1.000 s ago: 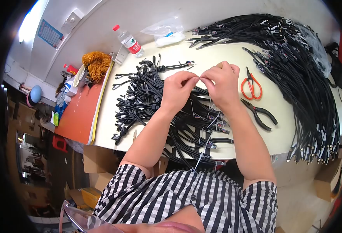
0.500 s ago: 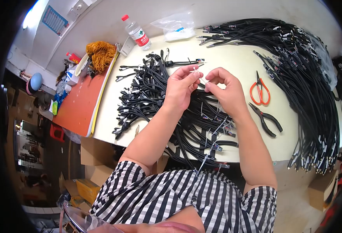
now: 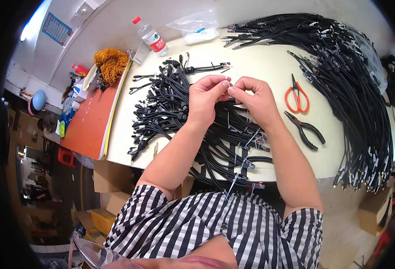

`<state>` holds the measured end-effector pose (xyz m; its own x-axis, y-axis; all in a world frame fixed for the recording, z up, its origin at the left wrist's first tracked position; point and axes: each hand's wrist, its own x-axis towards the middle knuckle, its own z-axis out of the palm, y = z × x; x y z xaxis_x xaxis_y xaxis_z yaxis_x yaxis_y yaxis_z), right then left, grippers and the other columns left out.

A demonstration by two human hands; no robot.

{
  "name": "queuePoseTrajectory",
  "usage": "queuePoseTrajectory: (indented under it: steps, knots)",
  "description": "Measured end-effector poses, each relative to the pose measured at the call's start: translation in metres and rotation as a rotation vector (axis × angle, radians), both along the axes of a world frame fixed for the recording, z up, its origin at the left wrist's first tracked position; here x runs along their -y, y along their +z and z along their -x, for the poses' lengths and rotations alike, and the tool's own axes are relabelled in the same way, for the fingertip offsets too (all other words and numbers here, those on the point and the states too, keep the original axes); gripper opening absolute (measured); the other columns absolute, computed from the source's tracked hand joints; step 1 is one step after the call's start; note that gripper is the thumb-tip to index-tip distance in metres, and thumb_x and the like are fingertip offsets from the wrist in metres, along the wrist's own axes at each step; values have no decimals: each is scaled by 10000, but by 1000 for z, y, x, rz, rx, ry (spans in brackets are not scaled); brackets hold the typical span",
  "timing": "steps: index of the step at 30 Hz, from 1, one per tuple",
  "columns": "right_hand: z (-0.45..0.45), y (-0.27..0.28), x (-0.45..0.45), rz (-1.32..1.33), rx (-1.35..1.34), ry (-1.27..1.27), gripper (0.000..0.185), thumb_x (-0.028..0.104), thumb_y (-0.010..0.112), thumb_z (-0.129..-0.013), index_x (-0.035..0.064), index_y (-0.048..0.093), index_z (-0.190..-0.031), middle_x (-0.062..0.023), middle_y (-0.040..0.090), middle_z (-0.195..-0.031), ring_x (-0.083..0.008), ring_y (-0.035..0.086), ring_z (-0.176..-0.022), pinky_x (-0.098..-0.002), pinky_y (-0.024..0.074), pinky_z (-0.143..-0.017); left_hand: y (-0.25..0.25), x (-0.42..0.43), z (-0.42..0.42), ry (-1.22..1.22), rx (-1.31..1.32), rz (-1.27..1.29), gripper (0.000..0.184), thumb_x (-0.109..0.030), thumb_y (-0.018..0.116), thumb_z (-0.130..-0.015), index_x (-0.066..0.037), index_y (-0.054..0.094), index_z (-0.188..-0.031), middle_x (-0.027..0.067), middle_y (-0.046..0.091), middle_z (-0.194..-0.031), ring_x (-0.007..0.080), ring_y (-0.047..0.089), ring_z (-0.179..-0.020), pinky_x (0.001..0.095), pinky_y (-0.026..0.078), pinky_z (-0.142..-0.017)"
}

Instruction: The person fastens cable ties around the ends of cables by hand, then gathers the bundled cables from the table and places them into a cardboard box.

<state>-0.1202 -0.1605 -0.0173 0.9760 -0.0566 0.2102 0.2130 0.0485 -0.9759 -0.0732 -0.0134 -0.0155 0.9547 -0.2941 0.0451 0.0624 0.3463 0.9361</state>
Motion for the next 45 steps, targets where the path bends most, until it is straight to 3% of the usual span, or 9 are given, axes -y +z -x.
queuePoseTrajectory:
  steps: [4, 12, 22, 27, 33, 39, 45]
  knots:
    - [-2, -3, 2, -93, -20, 53, 137, 119, 661, -853, 19, 636, -763, 2, 591, -703, -61, 498, -654, -206, 391, -625, -5, 0, 0, -31, 53, -17, 116, -34, 676, -864, 1, 684, -975, 70, 699, -918, 101, 648, -740, 222, 539, -651]
    - [-4, -6, 5, -113, -9, 59, 133, 113, 656, -865, 24, 636, -768, 3, 591, -711, -60, 500, -652, -202, 396, -624, -3, 2, 3, -9, 134, -36, 96, -27, 679, -856, 11, 691, -944, 53, 687, -821, 81, 630, -696, 196, 522, -627]
    - [-4, -6, 5, -124, -9, 58, 139, 129, 658, -875, 29, 638, -780, 8, 592, -717, -55, 498, -652, -196, 396, -628, -6, 2, 2, -28, 147, -51, 82, -14, 671, -855, 15, 689, -930, 51, 684, -809, 82, 624, -685, 198, 517, -620]
    - [-3, -5, 4, -126, -25, -15, 128, 135, 663, -876, 29, 643, -806, 11, 605, -738, -50, 514, -674, -191, 407, -647, -10, 4, 3, 27, 352, -244, 67, 7, 649, -854, 19, 680, -913, 53, 676, -783, 88, 626, -672, 208, 520, -613]
    - [0, 0, 2, -94, -22, -12, 117, 125, 656, -882, 18, 642, -834, 12, 612, -752, -46, 528, -701, -195, 420, -673, -4, 2, 3, 57, 220, -182, 56, 10, 646, -857, 19, 674, -905, 53, 676, -778, 95, 641, -665, 212, 531, -601]
    - [-3, -7, 3, -93, -18, -29, 112, 107, 644, -884, 10, 634, -829, -1, 624, -768, -58, 544, -716, -206, 430, -686, -6, 3, 5, 6, 334, -267, 48, 11, 637, -866, 30, 663, -903, 62, 678, -786, 109, 656, -666, 216, 544, -609]
    - [-2, -5, 2, -80, -1, -15, 112, 101, 637, -882, -1, 629, -836, -12, 622, -766, -82, 586, -745, -219, 456, -731, -8, 4, 4, 32, 245, -168, 38, 24, 624, -873, 38, 658, -865, 70, 674, -776, 120, 672, -685, 223, 557, -616]
